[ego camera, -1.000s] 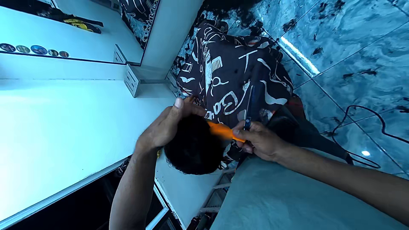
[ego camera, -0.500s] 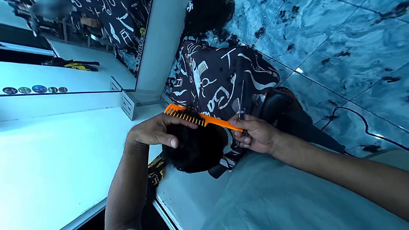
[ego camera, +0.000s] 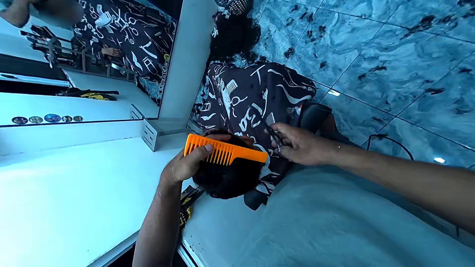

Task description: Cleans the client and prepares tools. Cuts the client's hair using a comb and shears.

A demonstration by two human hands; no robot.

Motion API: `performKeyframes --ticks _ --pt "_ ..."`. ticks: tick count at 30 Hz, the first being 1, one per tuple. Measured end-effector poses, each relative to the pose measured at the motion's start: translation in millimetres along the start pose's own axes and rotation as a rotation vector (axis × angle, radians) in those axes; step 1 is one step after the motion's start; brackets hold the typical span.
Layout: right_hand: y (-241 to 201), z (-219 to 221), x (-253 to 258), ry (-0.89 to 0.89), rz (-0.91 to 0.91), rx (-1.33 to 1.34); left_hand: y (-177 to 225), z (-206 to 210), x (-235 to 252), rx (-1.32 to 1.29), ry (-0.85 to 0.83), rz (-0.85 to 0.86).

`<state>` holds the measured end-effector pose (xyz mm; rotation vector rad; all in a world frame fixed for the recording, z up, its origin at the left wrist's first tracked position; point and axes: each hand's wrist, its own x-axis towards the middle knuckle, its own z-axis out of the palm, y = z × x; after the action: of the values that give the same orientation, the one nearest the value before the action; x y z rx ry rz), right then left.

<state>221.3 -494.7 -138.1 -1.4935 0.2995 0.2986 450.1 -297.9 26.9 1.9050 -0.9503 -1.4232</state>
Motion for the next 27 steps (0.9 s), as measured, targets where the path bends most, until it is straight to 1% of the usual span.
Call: performKeyframes --ticks 3,5,6,10,13,16,20,21,23,24,25,27 --pt "-19 -11 22 -0.116 -0.244 -0.214 1 4 -6 -0.004 0.042 -0.010" --pt "-34 -16 38 -0.162 -0.350 -0.313 3 10 -11 -0.016 0.132 -0.043" --pt "-40 -19 45 -0.182 -0.387 -0.361 4 11 -12 -0.019 0.132 -0.045" --pt "-51 -33 60 -0.195 -0.431 -0.460 7 11 -9 0.037 0.074 -0.023" --pt "-50 -39 67 -0.250 -0.468 -0.473 7 15 -9 0.039 0.125 -0.019" --pt "-55 -43 72 -0.233 -0.478 -0.515 9 16 -9 0.045 0.149 -0.023" --pt "-56 -48 82 -0.293 -0.515 -0.517 8 18 -7 0.037 0.180 0.004" --pt "-56 -47 84 -0.274 -0.529 -0.506 9 19 -7 0.040 0.198 0.017" --pt "-56 -45 86 -0.204 -0.498 -0.474 10 21 -6 0.023 0.217 0.006" --pt "-54 -43 83 -0.174 -0.436 -0.402 9 23 -6 -0.011 0.228 -0.008" --pt "-50 -41 78 -0.164 -0.348 -0.274 7 24 -6 -0.064 0.253 -0.010" --pt "-39 -38 62 -0.222 -0.139 0.078 4 26 -6 -0.156 0.313 0.007"
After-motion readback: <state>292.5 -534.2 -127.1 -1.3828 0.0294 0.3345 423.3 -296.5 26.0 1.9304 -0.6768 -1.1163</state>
